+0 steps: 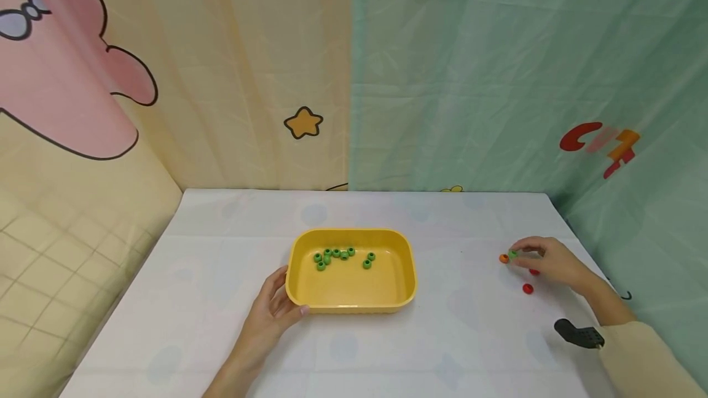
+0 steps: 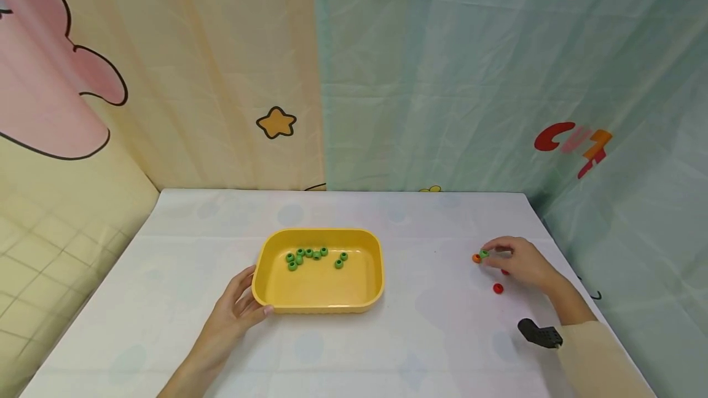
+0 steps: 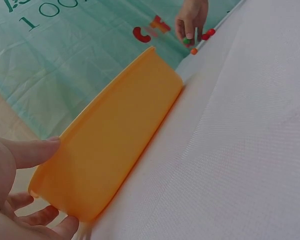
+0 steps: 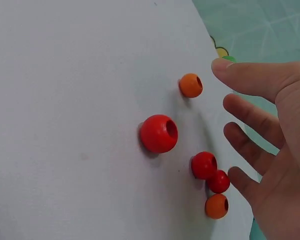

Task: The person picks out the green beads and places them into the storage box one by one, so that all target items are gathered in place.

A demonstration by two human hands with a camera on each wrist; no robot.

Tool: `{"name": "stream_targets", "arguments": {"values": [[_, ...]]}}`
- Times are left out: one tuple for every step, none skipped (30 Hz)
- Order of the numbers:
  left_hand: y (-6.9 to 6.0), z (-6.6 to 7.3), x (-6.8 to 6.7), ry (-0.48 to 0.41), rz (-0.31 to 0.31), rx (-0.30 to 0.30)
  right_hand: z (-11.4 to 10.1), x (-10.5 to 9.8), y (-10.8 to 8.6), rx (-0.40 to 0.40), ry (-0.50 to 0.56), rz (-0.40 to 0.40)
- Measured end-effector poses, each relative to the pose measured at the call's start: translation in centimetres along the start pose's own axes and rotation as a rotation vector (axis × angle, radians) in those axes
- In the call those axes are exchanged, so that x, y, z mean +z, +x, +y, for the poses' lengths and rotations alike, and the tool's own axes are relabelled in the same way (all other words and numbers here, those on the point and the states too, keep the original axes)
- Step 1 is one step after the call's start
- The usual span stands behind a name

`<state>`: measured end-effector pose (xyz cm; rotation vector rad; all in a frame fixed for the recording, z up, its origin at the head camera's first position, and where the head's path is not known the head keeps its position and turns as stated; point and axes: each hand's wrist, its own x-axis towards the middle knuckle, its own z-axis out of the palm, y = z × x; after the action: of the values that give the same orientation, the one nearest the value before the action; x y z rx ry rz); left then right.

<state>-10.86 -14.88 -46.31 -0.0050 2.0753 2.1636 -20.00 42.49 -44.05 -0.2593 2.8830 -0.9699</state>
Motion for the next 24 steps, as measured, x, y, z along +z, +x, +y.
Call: {"name": "stream_targets", "arguments": {"values": [[0.0,0.0,0.0,0.000,-0.001,0.003,-0.2,-0.1,0.2,0.007,0.006,0.000],[0.0,-0.1,0.0,-0.001,-0.001,0.005,-0.4,-0.1,0.3,0.010,0.011,0.000],[0.0,-0.1,0.0,-0.002,-0.001,0.006,-0.4,-0.1,0.5,0.011,0.019,-0.002],[0.0,-0.1,0.0,-0.002,0.000,0.007,-0.6,-0.1,0.6,0.012,0.026,-0.004],[0.0,-0.2,-0.1,-0.002,0.000,0.007,-0.7,-0.1,0.7,0.014,0.034,-0.005],[0.0,-0.2,-0.1,-0.003,0.000,0.008,-0.8,-0.1,0.9,0.014,0.039,-0.005],[0.0,-0.2,-0.1,-0.003,0.000,0.008,-0.9,0.0,1.0,0.013,0.041,-0.005],[0.0,-0.3,-0.1,-0.003,0.000,0.009,-1.1,0.0,1.2,0.010,0.040,-0.005],[0.0,-0.3,-0.1,-0.003,0.000,0.010,-1.3,0.0,1.3,0.004,0.039,-0.006],[0.1,-0.2,-0.1,-0.003,0.001,0.012,-1.5,0.1,1.5,-0.002,0.036,-0.008],[0.1,-0.2,-0.1,-0.004,0.000,0.013,-1.8,0.1,1.7,-0.006,0.031,-0.010],[0.1,-0.2,-0.1,-0.003,0.000,0.014,-2.0,0.2,1.9,-0.010,0.028,-0.011],[0.1,-0.2,-0.1,-0.002,0.000,0.013,-2.2,0.2,2.1,-0.015,0.029,-0.014],[0.1,-0.1,-0.1,-0.002,0.001,0.012,-2.4,0.3,2.3,-0.019,0.028,-0.017],[0.1,-0.1,-0.1,-0.002,0.001,0.012,-2.6,0.4,2.6,-0.023,0.028,-0.021],[0.0,-0.1,-0.1,-0.004,0.001,0.011,-2.9,0.5,2.8,-0.024,0.027,-0.022],[0.0,-0.1,-0.1,-0.004,0.002,0.010,-3.1,0.5,3.0,-0.023,0.031,-0.024],[0.0,-0.1,-0.1,-0.005,0.003,0.009,-3.4,0.6,3.2,-0.022,0.034,-0.026],[0.0,-0.1,-0.1,-0.006,0.003,0.009,-3.7,0.7,3.3,-0.023,0.037,-0.029],[0.0,-0.1,-0.2,-0.006,0.005,0.008,-3.9,0.7,3.5,-0.025,0.043,-0.035],[0.0,-0.1,-0.2,-0.007,0.005,0.006,-4.2,0.8,3.6,-0.026,0.051,-0.042],[0.0,-0.1,-0.1,-0.007,0.005,0.006,-4.4,0.9,3.7,-0.023,0.058,-0.047],[0.0,-0.2,-0.1,-0.006,0.006,0.004,-4.6,0.9,3.8,-0.023,0.066,-0.055],[0.0,-0.2,-0.1,-0.004,0.006,0.003,-4.8,1.0,3.9,-0.024,0.072,-0.061]]}}
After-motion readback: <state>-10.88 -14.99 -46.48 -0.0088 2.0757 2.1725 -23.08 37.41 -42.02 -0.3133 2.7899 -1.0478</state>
